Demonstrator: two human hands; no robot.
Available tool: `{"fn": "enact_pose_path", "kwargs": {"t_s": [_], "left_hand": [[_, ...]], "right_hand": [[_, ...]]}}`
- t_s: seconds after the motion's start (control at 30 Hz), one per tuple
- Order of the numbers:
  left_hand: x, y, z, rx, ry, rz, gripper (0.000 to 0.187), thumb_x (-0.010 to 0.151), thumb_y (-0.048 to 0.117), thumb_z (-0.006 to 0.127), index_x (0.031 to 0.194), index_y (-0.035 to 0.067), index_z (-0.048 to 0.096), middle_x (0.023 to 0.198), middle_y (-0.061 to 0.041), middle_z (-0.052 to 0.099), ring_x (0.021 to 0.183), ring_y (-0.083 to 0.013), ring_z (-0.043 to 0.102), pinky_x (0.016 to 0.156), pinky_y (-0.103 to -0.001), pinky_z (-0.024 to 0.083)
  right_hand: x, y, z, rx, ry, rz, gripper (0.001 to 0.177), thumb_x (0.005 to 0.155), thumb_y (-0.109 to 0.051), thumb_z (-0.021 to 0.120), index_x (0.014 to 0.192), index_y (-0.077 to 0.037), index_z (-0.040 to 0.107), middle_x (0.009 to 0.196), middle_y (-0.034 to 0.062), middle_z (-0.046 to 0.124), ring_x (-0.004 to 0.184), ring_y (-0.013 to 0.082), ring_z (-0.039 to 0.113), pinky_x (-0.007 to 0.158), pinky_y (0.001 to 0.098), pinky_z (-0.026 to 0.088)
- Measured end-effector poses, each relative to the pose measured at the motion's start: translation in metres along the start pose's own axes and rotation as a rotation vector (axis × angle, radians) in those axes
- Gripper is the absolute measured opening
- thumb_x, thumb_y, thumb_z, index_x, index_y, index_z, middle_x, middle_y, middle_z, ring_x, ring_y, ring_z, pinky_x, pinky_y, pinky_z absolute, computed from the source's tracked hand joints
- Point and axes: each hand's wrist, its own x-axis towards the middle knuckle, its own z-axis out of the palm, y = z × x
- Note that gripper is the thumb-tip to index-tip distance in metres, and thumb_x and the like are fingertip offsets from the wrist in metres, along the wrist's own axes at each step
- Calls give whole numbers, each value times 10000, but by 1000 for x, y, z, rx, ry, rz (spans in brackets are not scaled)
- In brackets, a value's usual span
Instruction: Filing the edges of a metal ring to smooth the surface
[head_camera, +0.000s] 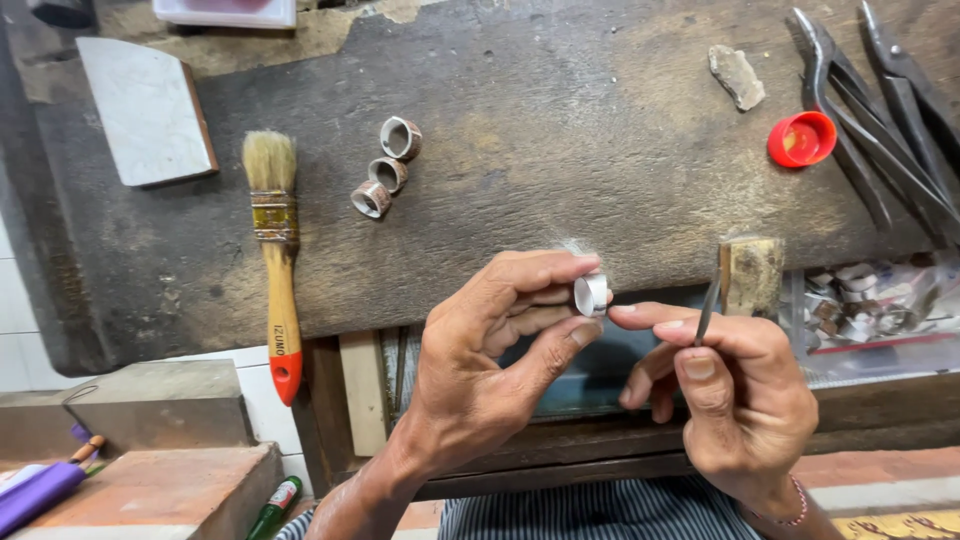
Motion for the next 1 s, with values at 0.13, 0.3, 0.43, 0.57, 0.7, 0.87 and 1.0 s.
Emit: {"fn": "enact_pose_path", "kwargs": {"t_s": [0.13,0.3,0.43,0.57,0.7,0.87,1.0], "left_hand": [[-1,-2,-2,-46,40,33,346,948,-53,693,1279,10,617,1289,-151,629,1132,-238,725,1062,-330,635],[1,-2,-3,-143,97,9,361,933,-77,690,1277,-17,599,1229,-152,620,1114,-265,743,1066,-352,618],[-1,-4,-3,-148,121,-9,359,913,-50,724,1244,3,594,1220,-143,651,1112,-243,742,1040,-343,625],[0,2,-2,-147,136,-25,333,886,-55,738,1173,8,582,1230,-185,668,1081,-257,752,1008,-336,641],[-1,-1,-2,-134,155,1,357,881,-51,758,1191,23,598,1182,-176,704,1071,-236,752,1005,-325,646],[-2,-4,-3,-62,139,58,338,901,-53,762,1211,19,649,1187,-136,659,1083,-192,716,1026,-284,635],[0,-6,-3,-121,101,17,325,903,-75,735,1202,-23,620,1193,-161,616,1072,-257,739,1017,-323,638]], "right_hand": [[-2,15,-6,-158,10,-3,245,1072,-191,446,1221,-23,542,964,175,755,448,135,672,458,180,544],[-4,45,-14,-800,-100,-445,360,1073,-107,564,1391,62,560,1247,73,756,621,94,698,585,258,544],[-2,39,-17,-675,-200,-439,362,1071,-118,442,1356,83,542,1384,154,667,633,90,723,616,242,584],[7,34,-13,-765,-248,-497,404,1037,54,504,1440,28,526,1293,101,735,911,143,769,745,268,567],[5,41,-15,-758,-254,-494,421,1013,108,523,1428,38,530,1361,106,705,937,151,784,732,274,589],[6,40,-15,-787,-259,-487,467,1005,94,513,1462,-2,520,1307,110,741,923,149,769,719,285,574],[11,36,-15,-786,-284,-516,399,1053,13,501,1451,30,503,1357,116,717,971,172,781,737,312,590]]}}
